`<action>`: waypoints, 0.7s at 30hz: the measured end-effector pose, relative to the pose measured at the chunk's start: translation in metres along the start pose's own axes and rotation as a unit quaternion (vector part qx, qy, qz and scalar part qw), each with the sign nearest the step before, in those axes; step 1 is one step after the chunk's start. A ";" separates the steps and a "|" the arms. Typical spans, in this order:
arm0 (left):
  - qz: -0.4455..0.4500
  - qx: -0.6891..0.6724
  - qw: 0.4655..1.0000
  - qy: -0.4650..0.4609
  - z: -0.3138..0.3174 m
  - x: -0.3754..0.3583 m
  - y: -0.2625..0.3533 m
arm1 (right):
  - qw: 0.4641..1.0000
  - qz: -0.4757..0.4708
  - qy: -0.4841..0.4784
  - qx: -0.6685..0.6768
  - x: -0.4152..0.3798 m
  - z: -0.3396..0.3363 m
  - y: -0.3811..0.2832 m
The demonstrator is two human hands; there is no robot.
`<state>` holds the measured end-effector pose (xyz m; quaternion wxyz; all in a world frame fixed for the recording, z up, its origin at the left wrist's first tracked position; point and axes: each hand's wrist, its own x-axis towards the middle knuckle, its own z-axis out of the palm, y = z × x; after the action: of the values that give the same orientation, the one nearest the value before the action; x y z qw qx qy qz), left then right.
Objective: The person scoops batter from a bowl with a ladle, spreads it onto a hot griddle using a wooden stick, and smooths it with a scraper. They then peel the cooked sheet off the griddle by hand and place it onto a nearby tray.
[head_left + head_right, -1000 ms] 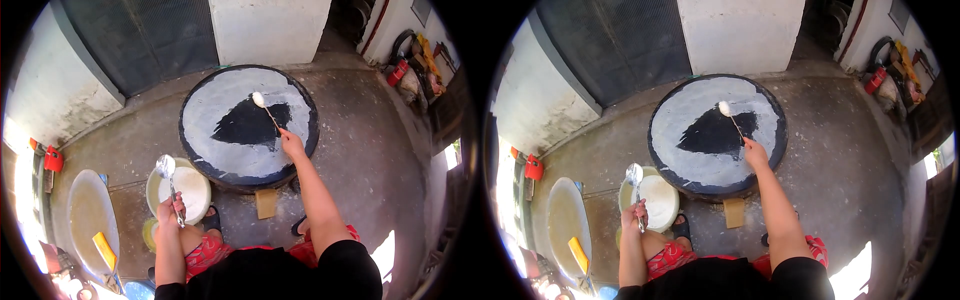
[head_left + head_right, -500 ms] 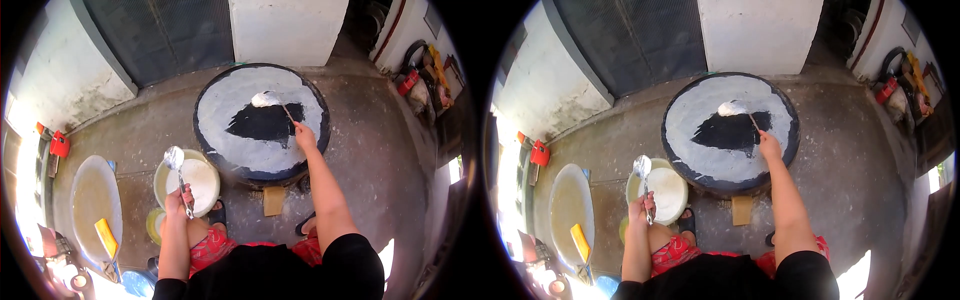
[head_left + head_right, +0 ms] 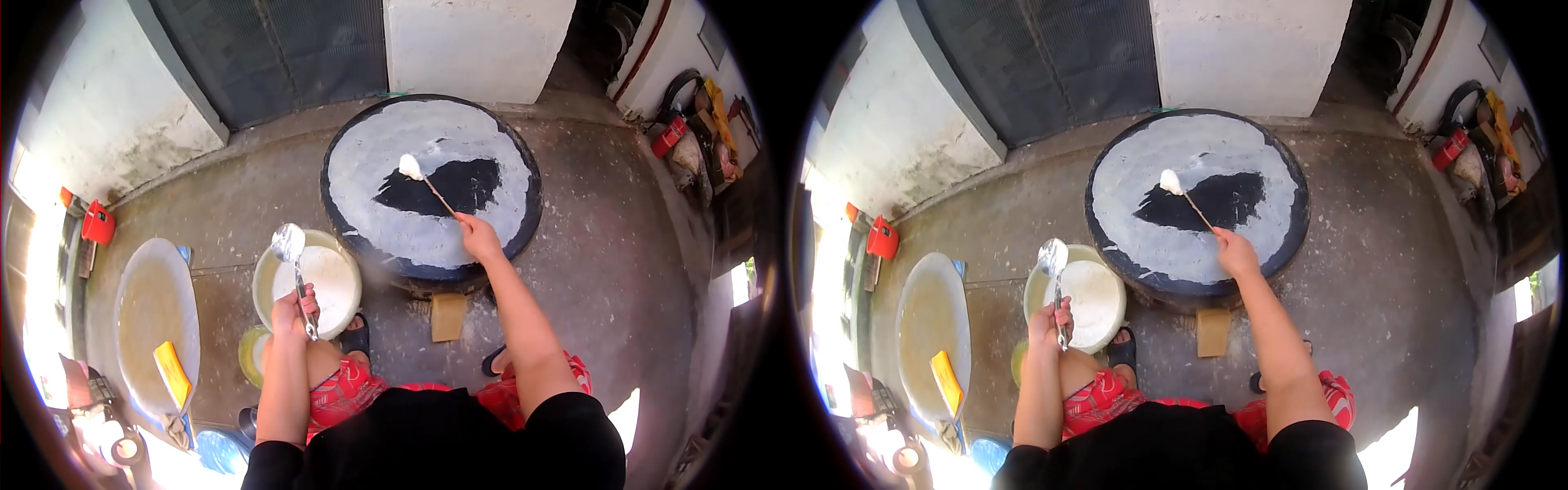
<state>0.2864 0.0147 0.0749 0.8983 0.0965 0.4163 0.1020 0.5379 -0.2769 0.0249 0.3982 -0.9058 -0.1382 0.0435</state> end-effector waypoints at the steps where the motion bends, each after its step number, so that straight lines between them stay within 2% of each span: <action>1: -0.003 0.000 1.000 0.002 0.000 0.000 0.002 | 0.999 -0.012 -0.038 -0.014 -0.001 -0.001 -0.010; 3: -0.007 -0.004 1.000 0.000 0.002 -0.004 0.002 | 0.997 -0.012 -0.078 -0.011 0.004 -0.014 -0.021; 5: -0.013 -0.013 1.000 0.000 0.000 -0.004 0.002 | 0.995 0.072 -0.017 -0.072 0.000 -0.027 -0.034; 6: -0.009 -0.004 1.000 -0.005 -0.003 -0.002 0.001 | 0.996 0.076 0.027 -0.049 0.007 -0.013 -0.013; 7: -0.004 0.007 1.000 -0.012 -0.005 -0.001 0.003 | 0.996 0.077 0.024 -0.048 0.008 0.000 -0.005; 9: -0.010 0.000 1.000 -0.004 -0.002 -0.001 0.004 | 0.998 -0.037 -0.050 0.005 0.010 0.015 0.001; 14: -0.012 -0.010 1.000 -0.018 -0.006 0.000 0.006 | 0.983 -0.038 -0.143 -0.112 -0.014 -0.049 -0.043; 17: -0.017 -0.015 1.000 -0.020 -0.006 -0.002 0.007 | 0.978 -0.027 -0.103 -0.177 -0.034 -0.069 -0.056; 19: -0.006 -0.006 1.000 -0.015 -0.005 -0.005 0.006 | 0.948 -0.120 0.144 -0.257 -0.050 -0.048 -0.047; 20: 0.004 0.008 1.000 -0.011 -0.004 -0.006 0.006 | 0.941 -0.192 0.185 -0.208 -0.057 -0.033 -0.050; 21: 0.003 0.010 1.000 -0.009 -0.005 -0.006 0.006 | 0.932 -0.211 0.181 -0.231 -0.067 -0.015 -0.055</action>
<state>0.2783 0.0190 0.0770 0.9007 0.1074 0.4089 0.1000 0.4650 -0.2709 0.0731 0.1964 -0.9153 -0.2577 -0.2394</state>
